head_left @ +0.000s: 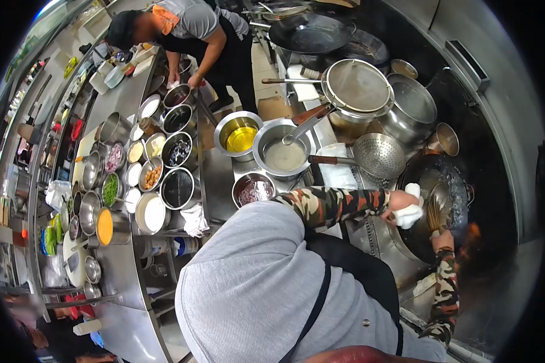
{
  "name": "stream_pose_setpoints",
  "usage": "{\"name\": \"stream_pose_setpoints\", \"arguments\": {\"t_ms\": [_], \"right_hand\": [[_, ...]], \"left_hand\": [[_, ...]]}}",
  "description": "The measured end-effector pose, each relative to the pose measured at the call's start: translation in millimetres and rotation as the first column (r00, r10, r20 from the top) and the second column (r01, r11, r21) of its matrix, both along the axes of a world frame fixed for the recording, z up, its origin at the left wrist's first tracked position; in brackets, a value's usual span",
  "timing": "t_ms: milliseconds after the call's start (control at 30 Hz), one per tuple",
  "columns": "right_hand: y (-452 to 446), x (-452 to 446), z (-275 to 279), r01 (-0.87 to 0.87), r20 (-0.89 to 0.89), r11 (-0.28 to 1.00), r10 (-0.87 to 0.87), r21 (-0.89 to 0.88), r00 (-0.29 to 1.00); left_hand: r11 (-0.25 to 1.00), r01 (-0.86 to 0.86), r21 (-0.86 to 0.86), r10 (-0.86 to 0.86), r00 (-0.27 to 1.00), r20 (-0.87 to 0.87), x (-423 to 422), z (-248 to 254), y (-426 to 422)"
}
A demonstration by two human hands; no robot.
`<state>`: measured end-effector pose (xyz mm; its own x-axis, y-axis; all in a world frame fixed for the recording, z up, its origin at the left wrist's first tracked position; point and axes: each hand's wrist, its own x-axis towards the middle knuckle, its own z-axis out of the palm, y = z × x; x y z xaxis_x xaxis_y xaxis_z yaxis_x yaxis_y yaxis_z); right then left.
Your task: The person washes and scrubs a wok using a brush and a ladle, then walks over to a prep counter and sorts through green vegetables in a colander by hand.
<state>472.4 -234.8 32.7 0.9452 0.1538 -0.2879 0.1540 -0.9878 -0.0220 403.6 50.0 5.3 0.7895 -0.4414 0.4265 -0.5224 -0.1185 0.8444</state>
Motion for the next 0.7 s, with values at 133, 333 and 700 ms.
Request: {"name": "stream_pose_setpoints", "arguments": {"t_ms": [133,333,700], "right_hand": [[-74.4,-2.1,30.4,-0.158,-0.033,0.985,0.161,0.073,0.986],[-82.9,4.5,2.5,-0.241,0.092,0.969,0.235,0.060,0.968],[-82.2,7.0,-19.3,0.289,-0.161,0.811,-0.240,0.508,0.957]], "left_hand": [[0.702,0.047,0.711,-0.135,0.989,0.068,-8.2,18.3,38.0],[0.441,0.014,0.897,0.305,0.938,-0.165,-44.4,44.2,67.7],[0.138,-0.266,0.954,0.114,0.961,0.252,-81.5,44.7,76.9]]}}
